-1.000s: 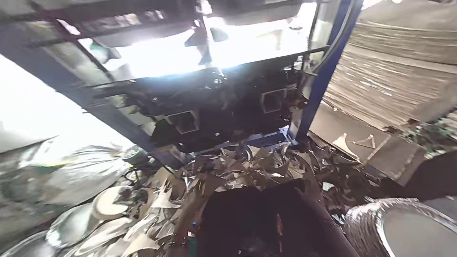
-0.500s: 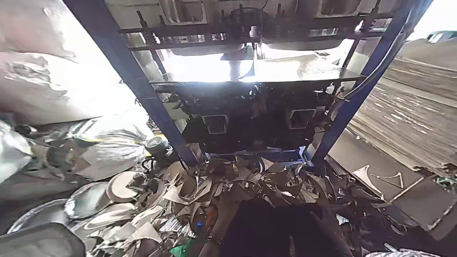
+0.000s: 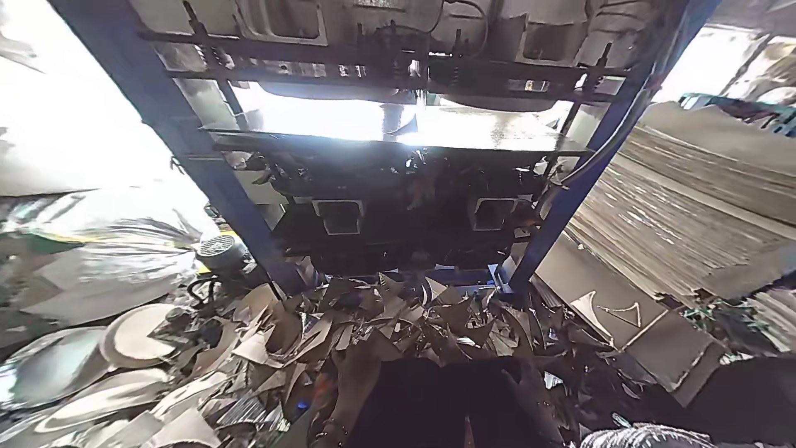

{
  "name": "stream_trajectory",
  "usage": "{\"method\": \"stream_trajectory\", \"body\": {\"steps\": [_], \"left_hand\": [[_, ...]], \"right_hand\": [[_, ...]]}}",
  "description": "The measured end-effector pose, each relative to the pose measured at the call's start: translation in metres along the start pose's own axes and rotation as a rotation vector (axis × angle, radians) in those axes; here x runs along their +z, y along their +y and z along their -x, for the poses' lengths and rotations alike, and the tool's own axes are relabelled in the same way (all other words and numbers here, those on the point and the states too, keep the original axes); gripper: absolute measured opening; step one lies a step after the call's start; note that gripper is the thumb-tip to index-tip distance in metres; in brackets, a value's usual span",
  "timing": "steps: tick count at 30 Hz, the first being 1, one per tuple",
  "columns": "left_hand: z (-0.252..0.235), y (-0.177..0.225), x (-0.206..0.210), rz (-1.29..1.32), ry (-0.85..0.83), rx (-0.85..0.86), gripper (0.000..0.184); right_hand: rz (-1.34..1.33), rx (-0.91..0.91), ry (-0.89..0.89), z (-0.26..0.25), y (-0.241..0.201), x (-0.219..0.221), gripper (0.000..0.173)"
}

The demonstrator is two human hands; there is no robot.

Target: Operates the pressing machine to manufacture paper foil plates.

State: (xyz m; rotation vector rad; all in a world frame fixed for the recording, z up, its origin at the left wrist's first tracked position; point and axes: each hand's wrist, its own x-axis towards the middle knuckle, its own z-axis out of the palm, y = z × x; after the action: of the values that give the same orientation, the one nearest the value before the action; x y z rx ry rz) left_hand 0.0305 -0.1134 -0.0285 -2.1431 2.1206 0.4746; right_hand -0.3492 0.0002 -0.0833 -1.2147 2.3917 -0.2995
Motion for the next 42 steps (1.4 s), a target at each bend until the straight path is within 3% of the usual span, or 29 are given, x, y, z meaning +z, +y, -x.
{"method": "stream_trajectory", "body": {"steps": [34, 38, 40, 42], "left_hand": [[-0.009, 0.004, 0.011, -0.009, -0.062, 0.041, 0.051], [-0.005, 0.005, 0.011, 0.066, 0.044, 0.036, 0.059], [-0.001, 0.003, 0.008, 0.175, 0.172, 0.042, 0.066], [0.008, -0.004, 0.012, 0.352, 0.42, 0.114, 0.065]], "right_hand": [[0.025, 0.084, -0.09, 0.004, -0.012, -0.014, 0.071], [0.113, -0.235, 0.101, -0.013, -0.052, -0.035, 0.043], [0.085, -0.325, 0.167, -0.026, -0.105, -0.067, 0.04], [0.107, -0.308, 0.15, -0.035, -0.162, -0.104, 0.046]]}}
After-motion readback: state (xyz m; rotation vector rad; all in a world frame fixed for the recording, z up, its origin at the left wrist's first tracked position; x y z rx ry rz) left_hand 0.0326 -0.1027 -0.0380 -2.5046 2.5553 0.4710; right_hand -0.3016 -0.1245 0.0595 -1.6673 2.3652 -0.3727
